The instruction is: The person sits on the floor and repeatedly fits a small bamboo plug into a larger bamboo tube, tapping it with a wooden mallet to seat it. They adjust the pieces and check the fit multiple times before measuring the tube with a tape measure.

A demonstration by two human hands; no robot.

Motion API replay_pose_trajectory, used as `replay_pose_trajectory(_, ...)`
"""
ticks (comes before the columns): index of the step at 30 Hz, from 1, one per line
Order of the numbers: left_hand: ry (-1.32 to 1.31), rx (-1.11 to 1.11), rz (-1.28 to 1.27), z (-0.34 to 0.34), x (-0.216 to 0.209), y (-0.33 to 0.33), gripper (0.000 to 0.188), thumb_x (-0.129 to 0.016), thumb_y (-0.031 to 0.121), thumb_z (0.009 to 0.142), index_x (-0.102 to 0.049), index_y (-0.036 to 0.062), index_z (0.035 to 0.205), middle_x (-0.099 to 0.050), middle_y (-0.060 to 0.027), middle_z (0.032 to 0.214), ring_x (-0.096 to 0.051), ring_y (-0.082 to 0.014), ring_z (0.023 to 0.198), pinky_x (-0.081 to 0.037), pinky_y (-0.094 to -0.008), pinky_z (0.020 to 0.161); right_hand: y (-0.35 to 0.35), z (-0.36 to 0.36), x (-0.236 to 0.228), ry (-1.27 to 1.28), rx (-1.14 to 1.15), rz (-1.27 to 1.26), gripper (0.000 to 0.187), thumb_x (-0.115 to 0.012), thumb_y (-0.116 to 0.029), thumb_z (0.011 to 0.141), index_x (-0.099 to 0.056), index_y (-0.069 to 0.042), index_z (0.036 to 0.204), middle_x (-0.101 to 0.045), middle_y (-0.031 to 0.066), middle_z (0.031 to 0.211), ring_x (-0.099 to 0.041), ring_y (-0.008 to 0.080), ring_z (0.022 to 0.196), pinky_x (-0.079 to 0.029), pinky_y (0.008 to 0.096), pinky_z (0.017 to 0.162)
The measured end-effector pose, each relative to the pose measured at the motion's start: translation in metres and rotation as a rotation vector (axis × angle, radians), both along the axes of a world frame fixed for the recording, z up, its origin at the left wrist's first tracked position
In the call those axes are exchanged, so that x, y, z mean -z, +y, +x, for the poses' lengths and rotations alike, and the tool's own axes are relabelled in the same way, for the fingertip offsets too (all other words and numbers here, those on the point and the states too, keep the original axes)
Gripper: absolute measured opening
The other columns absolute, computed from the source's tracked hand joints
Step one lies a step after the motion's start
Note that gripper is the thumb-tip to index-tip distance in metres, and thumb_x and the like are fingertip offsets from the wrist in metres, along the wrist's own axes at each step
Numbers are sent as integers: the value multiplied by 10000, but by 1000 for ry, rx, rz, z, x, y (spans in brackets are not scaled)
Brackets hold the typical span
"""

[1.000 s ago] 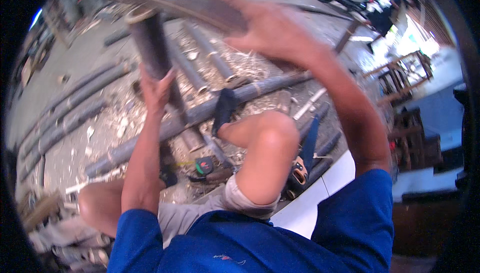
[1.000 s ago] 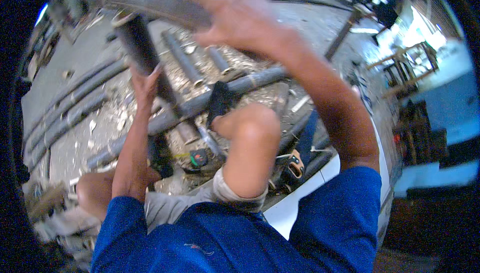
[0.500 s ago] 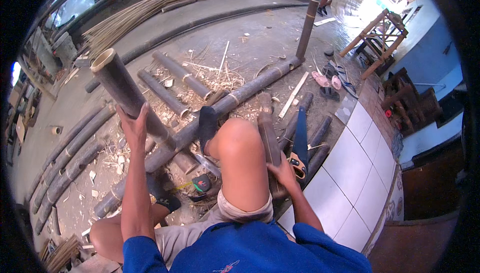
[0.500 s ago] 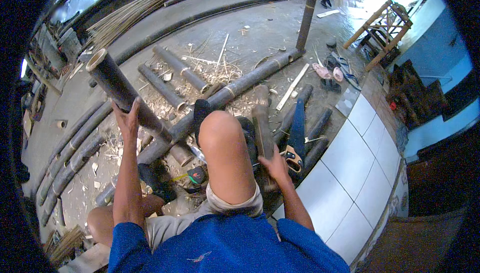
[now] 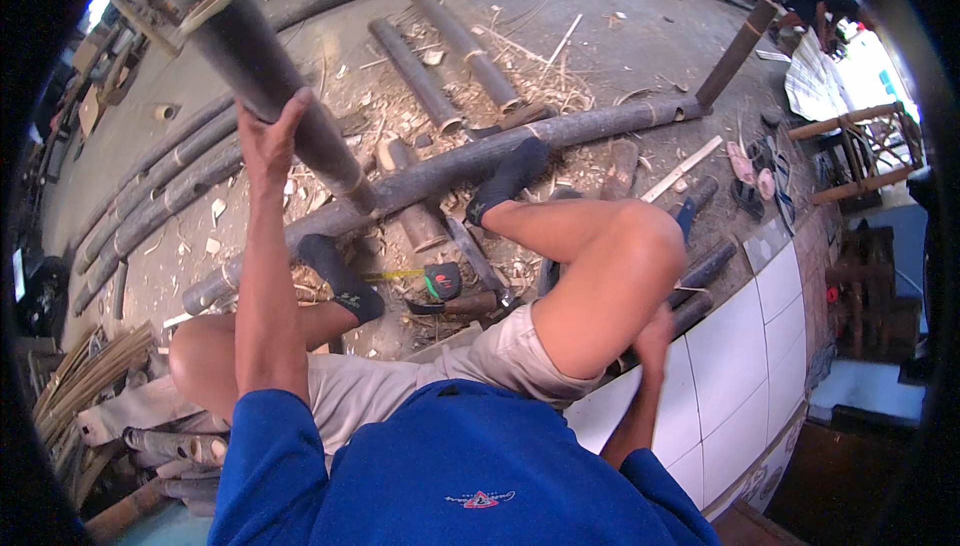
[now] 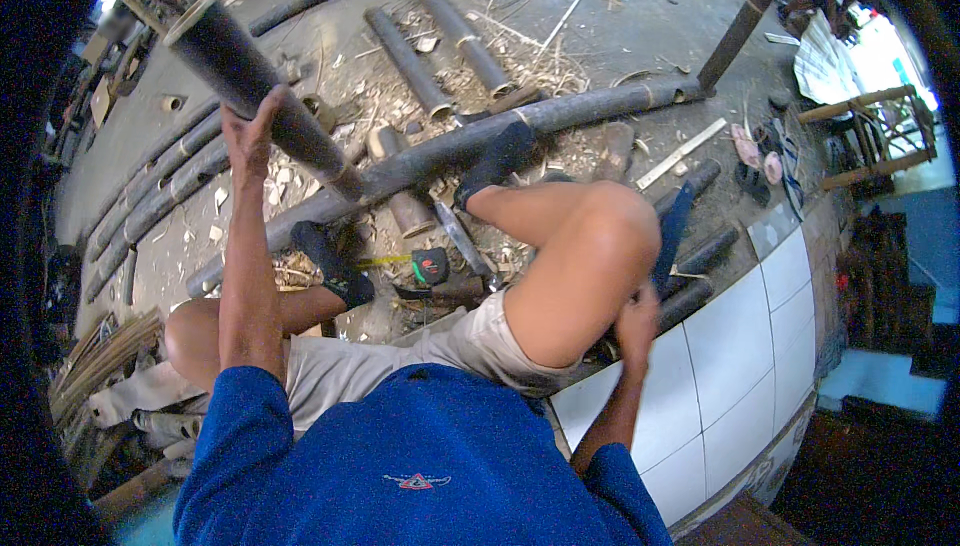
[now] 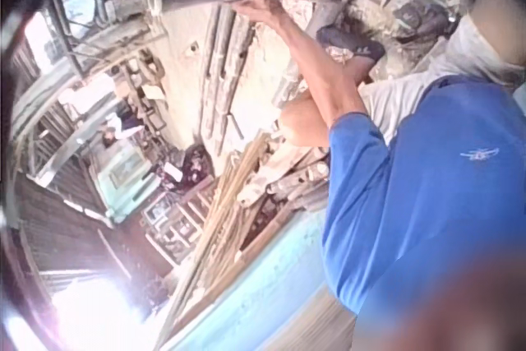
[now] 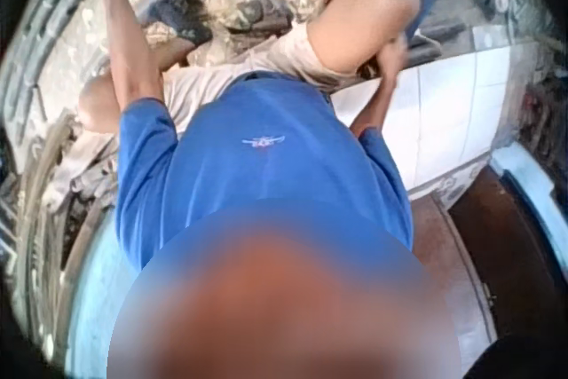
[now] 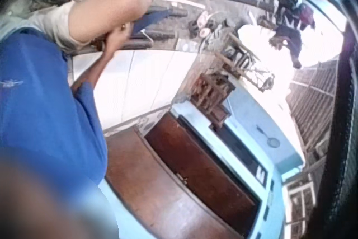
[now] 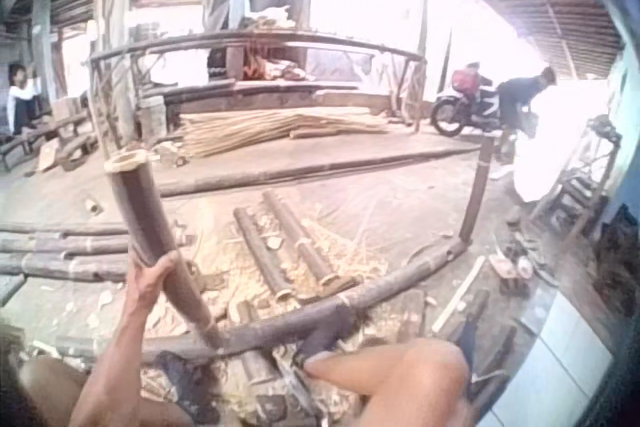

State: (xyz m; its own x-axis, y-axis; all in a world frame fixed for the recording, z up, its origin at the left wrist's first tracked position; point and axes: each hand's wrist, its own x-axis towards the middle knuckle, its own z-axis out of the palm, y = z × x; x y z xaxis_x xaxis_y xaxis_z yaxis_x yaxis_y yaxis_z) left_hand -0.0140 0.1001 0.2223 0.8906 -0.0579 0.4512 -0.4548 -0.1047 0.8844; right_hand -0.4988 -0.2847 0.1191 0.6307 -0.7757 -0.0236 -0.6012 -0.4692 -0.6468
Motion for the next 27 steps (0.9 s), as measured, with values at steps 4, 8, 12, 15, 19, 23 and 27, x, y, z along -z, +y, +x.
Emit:
replay_pose_trajectory(4,-17,-92,-80,-12,-24,21,709,-877,272,839,-504,-17,1369,-670,-116,1204,-651,-216,1066,-510,-358,970,-47,59,-109,-79,249,-267,502,-626,-227,1033,-530,8,1467,-728,220,1155,-698,279,1005,-531,382,924)
replay_pose_trajectory(8,-84,-160,-33,-4,-63,22,746,-880,316,848,-483,-14,1387,-669,-122,1202,-651,-212,1057,-506,-369,985,-26,166,-154,-402,-14,-392,453,-672,-178,999,-594,5,1406,-744,130,1060,-693,179,911,-548,312,857)
replay_pose_trajectory(12,-152,-202,34,2,-66,9,595,-835,269,908,-513,2,1331,-684,-107,1172,-660,-194,1031,-526,-335,941,67,267,-96,-164,-509,-186,340,-704,-251,949,-677,-17,1194,-720,150,1012,-684,286,928,-544,404,859)
replay_pose_trajectory(15,-197,-158,-56,2,-57,6,558,-824,261,921,-518,3,1309,-686,-106,1171,-661,-195,1032,-524,-334,945,147,293,-22,259,-842,-9,462,-655,-396,958,-649,-46,1260,-720,242,1124,-700,407,1060,-557,492,905)
replay_pose_trajectory(19,-251,-145,57,5,-52,16,534,-813,225,929,-507,12,1310,-688,-102,1171,-665,-192,1022,-530,-345,937,222,242,67,732,-1171,-118,370,-633,-360,956,-720,-81,1182,-746,191,1114,-735,346,1034,-573,508,883)
replay_pose_trajectory(23,-234,-87,-68,15,-43,18,534,-845,185,898,-494,-9,1250,-689,-101,1107,-679,-182,968,-550,-309,868,237,202,117,860,-1248,-239,271,-577,-260,974,-701,-73,1127,-762,158,1067,-753,299,987,-588,478,807)
replay_pose_trajectory(27,-219,-106,-60,13,-40,13,519,-844,131,885,-499,0,1250,-713,-104,1077,-698,-184,946,-566,-299,824,232,190,130,794,-1317,-428,213,-540,-215,986,-667,-70,1077,-765,159,1023,-757,311,935,-590,457,733)
